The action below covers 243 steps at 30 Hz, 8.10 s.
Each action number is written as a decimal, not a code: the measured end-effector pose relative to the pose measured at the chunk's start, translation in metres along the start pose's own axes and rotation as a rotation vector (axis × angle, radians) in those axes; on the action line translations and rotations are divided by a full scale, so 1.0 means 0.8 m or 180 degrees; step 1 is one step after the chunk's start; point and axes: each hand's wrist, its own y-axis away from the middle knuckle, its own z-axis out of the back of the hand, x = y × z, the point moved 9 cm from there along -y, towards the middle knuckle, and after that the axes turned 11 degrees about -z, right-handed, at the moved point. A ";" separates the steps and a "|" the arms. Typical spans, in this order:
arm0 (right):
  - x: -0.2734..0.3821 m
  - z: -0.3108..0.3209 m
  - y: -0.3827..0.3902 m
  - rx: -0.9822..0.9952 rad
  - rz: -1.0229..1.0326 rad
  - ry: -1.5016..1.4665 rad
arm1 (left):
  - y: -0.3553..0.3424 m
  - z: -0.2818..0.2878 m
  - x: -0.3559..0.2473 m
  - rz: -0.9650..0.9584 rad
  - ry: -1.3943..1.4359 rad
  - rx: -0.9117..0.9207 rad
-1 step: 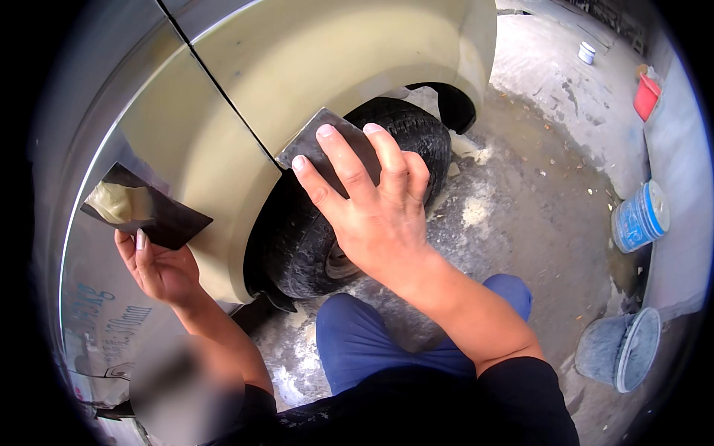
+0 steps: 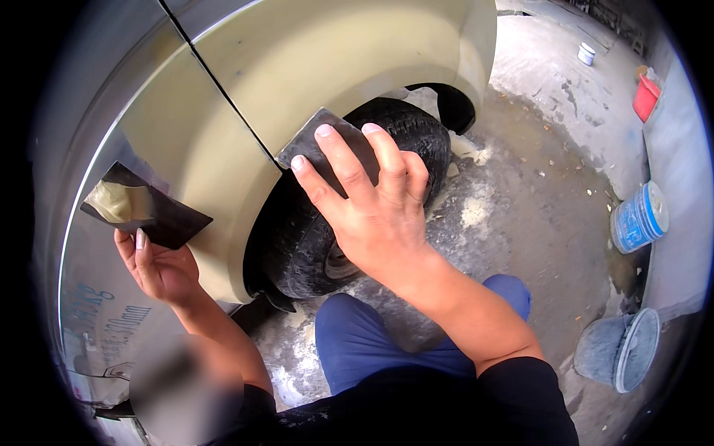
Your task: The person applies beige body filler to the front fender of a silver van using a metal spreader. They repeatedly scoop filler onto the spreader and smooth it over the fender surface, working around the wheel arch and headlight area.
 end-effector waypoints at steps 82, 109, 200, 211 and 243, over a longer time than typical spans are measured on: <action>-0.036 -0.027 -0.011 0.0761 -0.0310 -0.0794 | 0.000 -0.004 0.000 -0.0034 -0.0248 -0.0012; -0.018 -0.018 -0.005 0.0692 -0.0335 -0.0865 | 0.000 -0.002 0.000 0.0016 -0.0172 0.0068; -0.129 -0.066 0.016 0.0335 -0.1168 -0.1488 | -0.001 0.013 -0.002 0.0043 -0.1092 -0.0154; -0.097 -0.070 0.031 0.0397 -0.1139 -0.1498 | -0.001 0.016 -0.004 0.0030 -0.1158 -0.0185; -0.188 -0.073 0.033 0.0657 -0.1321 -0.1389 | -0.002 0.010 -0.011 -0.0009 -0.1520 -0.0261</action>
